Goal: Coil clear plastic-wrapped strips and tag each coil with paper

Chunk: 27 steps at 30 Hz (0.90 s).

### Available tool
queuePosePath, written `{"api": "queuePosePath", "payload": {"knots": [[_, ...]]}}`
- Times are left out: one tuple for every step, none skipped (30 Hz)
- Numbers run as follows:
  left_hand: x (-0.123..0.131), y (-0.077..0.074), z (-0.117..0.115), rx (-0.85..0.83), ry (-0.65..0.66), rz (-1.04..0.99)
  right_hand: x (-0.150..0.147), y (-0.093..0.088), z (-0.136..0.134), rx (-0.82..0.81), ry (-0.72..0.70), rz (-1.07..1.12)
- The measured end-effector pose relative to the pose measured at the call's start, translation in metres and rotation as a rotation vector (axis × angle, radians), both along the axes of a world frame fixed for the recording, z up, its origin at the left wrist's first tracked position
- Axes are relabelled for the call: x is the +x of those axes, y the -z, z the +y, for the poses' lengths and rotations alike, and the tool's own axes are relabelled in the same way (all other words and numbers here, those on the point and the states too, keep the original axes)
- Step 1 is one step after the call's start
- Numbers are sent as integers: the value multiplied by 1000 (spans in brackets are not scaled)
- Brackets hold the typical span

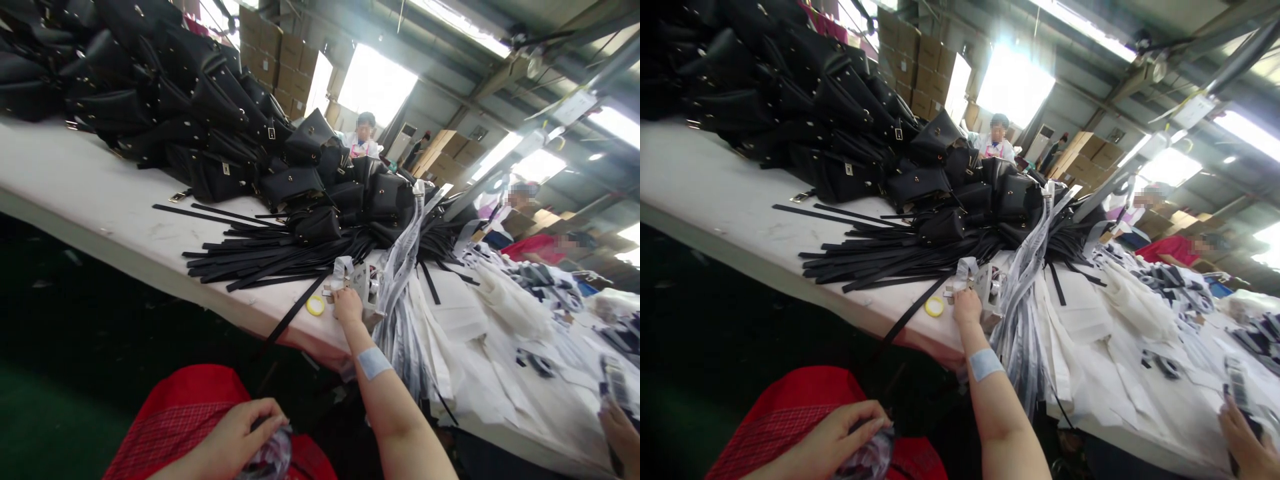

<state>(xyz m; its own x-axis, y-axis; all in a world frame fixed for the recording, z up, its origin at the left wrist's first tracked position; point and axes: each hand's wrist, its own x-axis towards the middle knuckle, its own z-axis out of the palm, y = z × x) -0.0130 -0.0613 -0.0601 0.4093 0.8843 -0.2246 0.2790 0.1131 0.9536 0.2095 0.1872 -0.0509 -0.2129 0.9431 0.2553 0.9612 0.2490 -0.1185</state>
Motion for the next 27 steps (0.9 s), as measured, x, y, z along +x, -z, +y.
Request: {"api": "queuePosePath", "payload": {"knots": [[0, 0, 1, 2, 2, 1, 1, -2, 2, 0, -16, -13], [1, 1, 1, 4, 6, 3, 1, -5, 2, 3, -34, -26], [1, 2, 2, 7, 12, 6, 2, -8, 1, 11, -53, -40], [1, 2, 2, 12, 15, 10, 3, -11, -2, 21, -73, -55], [1, 2, 2, 19, 15, 14, 5, -13, -7, 30, -96, -72], [1, 2, 2, 25, 12, 16, 7, -15, -14, 37, -123, -89], [1, 2, 2, 26, 9, 16, 10, -14, -23, 36, -154, -104], [0, 2, 2, 24, 3, 14, 15, -11, -33, 34, -191, -120], [0, 2, 2, 17, -1, 11, 21, -7, -43, 29, -239, -143], [-1, 2, 2, 7, -1, 8, 27, -1, -54, 26, -293, -171], [-1, 2, 1, -1, 3, 7, 34, 5, -63, 26, -347, -198], [-1, 2, 2, -4, 7, 6, 41, 12, -71, 30, -392, -218], [-1, 2, 2, -2, 14, 6, 47, 18, -77, 35, -421, -223], [-1, 3, 2, 2, 20, 8, 52, 23, -81, 37, -428, -205], [0, 3, 2, 8, 28, 10, 56, 27, -83, 34, -414, -168], [1, 4, 3, 15, 36, 14, 58, 29, -83, 33, -388, -126], [3, 4, 3, 22, 43, 18, 58, 29, -82, 29, -359, -86], [4, 5, 3, 25, 49, 21, 57, 28, -80, 22, -331, -54], [6, 5, 3, 24, 54, 23, 55, 26, -77, 13, -310, -34], [7, 5, 3, 20, 59, 27, 52, 23, -75, 1, -297, -26], [8, 4, 3, 14, 60, 32, 49, 20, -72, -14, -289, -26], [9, 4, 3, 8, 60, 38, 46, 18, -70, -33, -284, -28], [9, 3, 2, 3, 58, 43, 44, 16, -68, -50, -281, -33], [10, 2, 2, 0, 55, 45, 42, 15, -68, -62, -279, -38], [9, 1, 2, -2, 50, 43, 41, 14, -67, -72, -275, -38], [9, 0, 2, -4, 43, 39, 39, 14, -67, -80, -269, -31], [9, -1, 1, -10, 37, 34, 39, 13, -68, -86, -263, -21]]}}
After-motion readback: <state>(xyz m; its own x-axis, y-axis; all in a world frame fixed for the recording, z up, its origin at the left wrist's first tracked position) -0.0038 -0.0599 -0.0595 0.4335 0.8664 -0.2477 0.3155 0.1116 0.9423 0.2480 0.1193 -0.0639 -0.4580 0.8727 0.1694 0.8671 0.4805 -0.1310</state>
